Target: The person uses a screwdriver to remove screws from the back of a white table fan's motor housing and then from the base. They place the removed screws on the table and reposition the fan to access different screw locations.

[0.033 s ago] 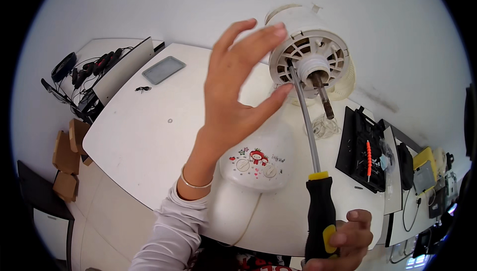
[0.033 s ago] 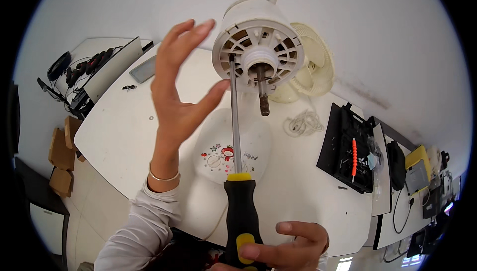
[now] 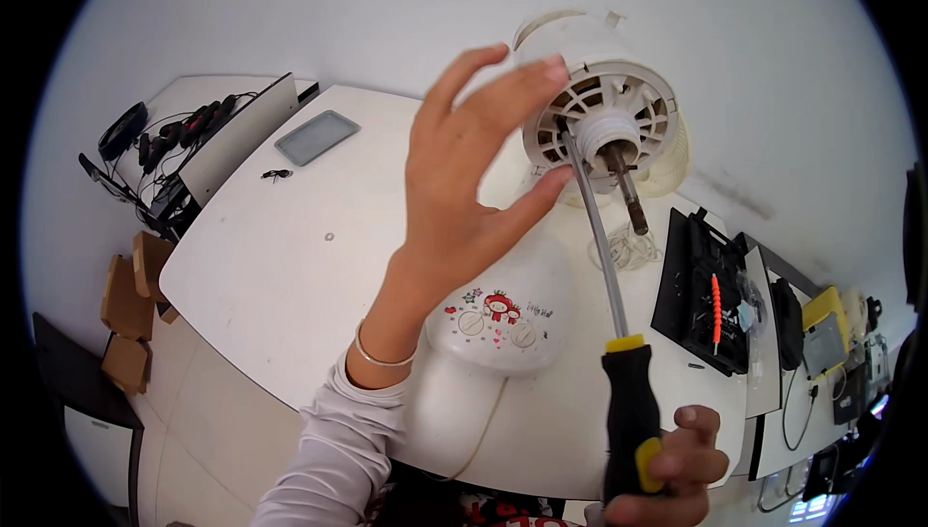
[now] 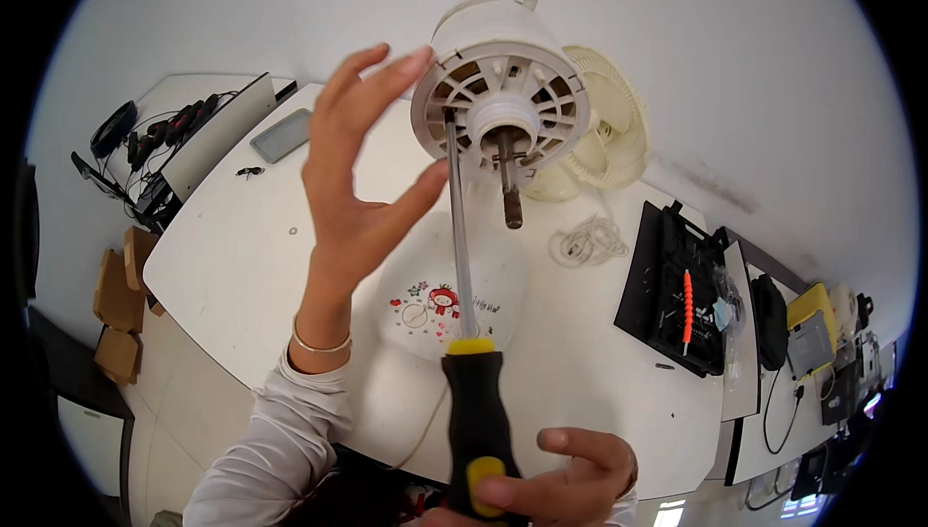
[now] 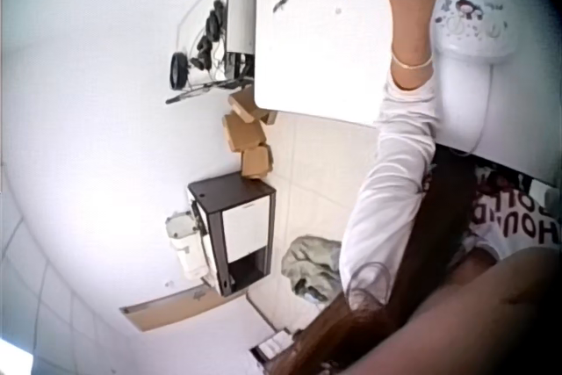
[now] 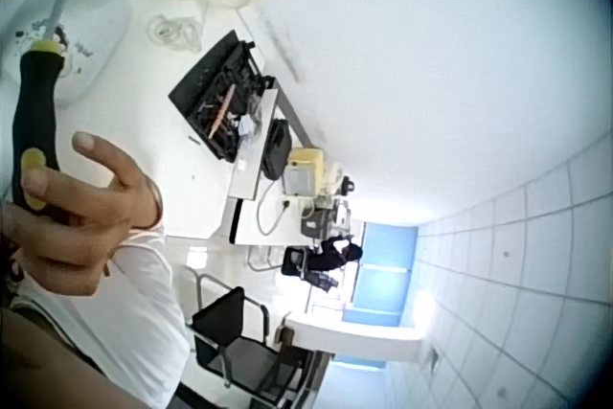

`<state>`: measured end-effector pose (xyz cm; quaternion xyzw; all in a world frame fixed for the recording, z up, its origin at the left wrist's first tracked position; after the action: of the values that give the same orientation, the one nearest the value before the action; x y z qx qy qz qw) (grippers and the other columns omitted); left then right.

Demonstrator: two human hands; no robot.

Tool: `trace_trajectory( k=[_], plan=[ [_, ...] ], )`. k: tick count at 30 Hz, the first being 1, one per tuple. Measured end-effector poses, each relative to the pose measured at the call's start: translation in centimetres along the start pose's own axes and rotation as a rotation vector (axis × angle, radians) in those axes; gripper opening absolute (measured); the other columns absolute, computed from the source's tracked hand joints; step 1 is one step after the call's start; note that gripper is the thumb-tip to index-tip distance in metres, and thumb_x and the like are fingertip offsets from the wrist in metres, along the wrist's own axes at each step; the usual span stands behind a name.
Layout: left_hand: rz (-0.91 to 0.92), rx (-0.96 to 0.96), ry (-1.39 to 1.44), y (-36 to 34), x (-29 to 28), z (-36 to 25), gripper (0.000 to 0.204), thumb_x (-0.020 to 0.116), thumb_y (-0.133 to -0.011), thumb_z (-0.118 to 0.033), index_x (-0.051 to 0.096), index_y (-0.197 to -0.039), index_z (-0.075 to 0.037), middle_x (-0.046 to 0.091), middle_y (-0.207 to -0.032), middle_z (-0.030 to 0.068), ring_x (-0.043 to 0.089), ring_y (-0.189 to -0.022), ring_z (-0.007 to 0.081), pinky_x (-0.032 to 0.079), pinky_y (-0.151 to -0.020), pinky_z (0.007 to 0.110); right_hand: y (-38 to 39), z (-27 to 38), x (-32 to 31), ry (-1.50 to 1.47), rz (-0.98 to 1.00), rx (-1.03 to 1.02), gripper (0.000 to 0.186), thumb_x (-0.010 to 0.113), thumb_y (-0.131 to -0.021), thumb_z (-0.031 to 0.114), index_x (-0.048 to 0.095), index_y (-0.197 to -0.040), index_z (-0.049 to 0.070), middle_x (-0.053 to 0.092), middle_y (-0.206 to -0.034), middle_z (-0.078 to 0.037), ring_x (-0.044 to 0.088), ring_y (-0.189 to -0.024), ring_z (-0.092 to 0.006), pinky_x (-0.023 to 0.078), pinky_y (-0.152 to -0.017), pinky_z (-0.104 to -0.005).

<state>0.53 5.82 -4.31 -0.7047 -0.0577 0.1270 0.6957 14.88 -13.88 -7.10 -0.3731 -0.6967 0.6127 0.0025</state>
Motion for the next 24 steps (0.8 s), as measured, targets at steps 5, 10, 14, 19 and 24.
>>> trace_trajectory(
  k=[5,10,14,19,24],
  plan=[
    [-0.092,-0.066,0.033,0.3,1.7,-0.2,0.065,0.075,-0.057,0.005,0.052,-0.117,-0.005,0.058,-0.120,0.0105,0.052,-0.108,0.0285,0.042,-0.092,0.037,-0.7,-0.2,1.8,0.269,-0.482,0.063,0.011,0.062,-0.082,0.030,0.054,-0.089,0.034,0.041,-0.095,-0.003,0.044,-0.088,-0.0220,0.047,-0.071,-0.0433],
    [-0.116,-0.093,0.048,0.8,1.5,-0.4,0.068,0.077,-0.058,0.001,0.048,-0.119,-0.005,0.057,-0.121,0.0116,0.052,-0.109,0.0286,0.042,-0.093,0.037,0.4,0.7,1.4,0.055,-0.414,-0.048,0.014,0.064,-0.079,0.027,0.057,-0.089,0.034,0.048,-0.093,-0.002,0.050,-0.091,-0.0220,0.044,-0.069,-0.0403],
    [-0.087,-0.015,-0.080,0.2,0.3,-1.3,0.063,0.078,-0.057,-0.001,0.053,-0.114,-0.005,0.062,-0.112,0.0105,0.054,-0.105,0.0291,0.044,-0.090,0.036,1.0,0.9,1.5,-0.143,-0.451,-0.019,0.007,0.054,-0.083,0.028,0.058,-0.088,0.026,0.052,-0.091,0.001,0.050,-0.100,-0.0205,0.039,-0.088,-0.0488],
    [0.084,0.123,-0.120,0.1,0.1,-5.0,0.036,0.075,-0.062,-0.009,0.066,-0.096,-0.016,0.066,-0.104,-0.0022,0.059,-0.097,0.0220,0.048,-0.078,0.033,-0.4,0.3,2.4,0.179,-0.481,0.089,0.011,0.055,-0.083,0.022,0.058,-0.093,0.027,0.047,-0.096,0.001,0.046,-0.106,-0.0215,0.040,-0.088,-0.0461],
    [0.243,0.145,-0.062,0.0,-1.0,-9.9,0.015,0.062,-0.077,-0.017,0.064,-0.092,-0.016,0.064,-0.096,-0.0029,0.060,-0.094,0.0160,0.049,-0.083,0.033,1.5,1.1,0.7,0.140,-0.454,0.018,0.027,0.066,-0.076,0.017,0.057,-0.099,0.029,0.052,-0.100,0.006,0.047,-0.108,-0.0141,0.038,-0.089,-0.0383]
  ],
)
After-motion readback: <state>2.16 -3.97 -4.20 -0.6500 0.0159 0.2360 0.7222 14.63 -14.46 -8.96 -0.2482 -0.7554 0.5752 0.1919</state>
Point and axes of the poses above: each hand's wrist, its own y-axis away from the middle knuckle, its own x-axis out of the palm, z = x × y, the point moved 3 cm from there along -y, towards the middle knuckle
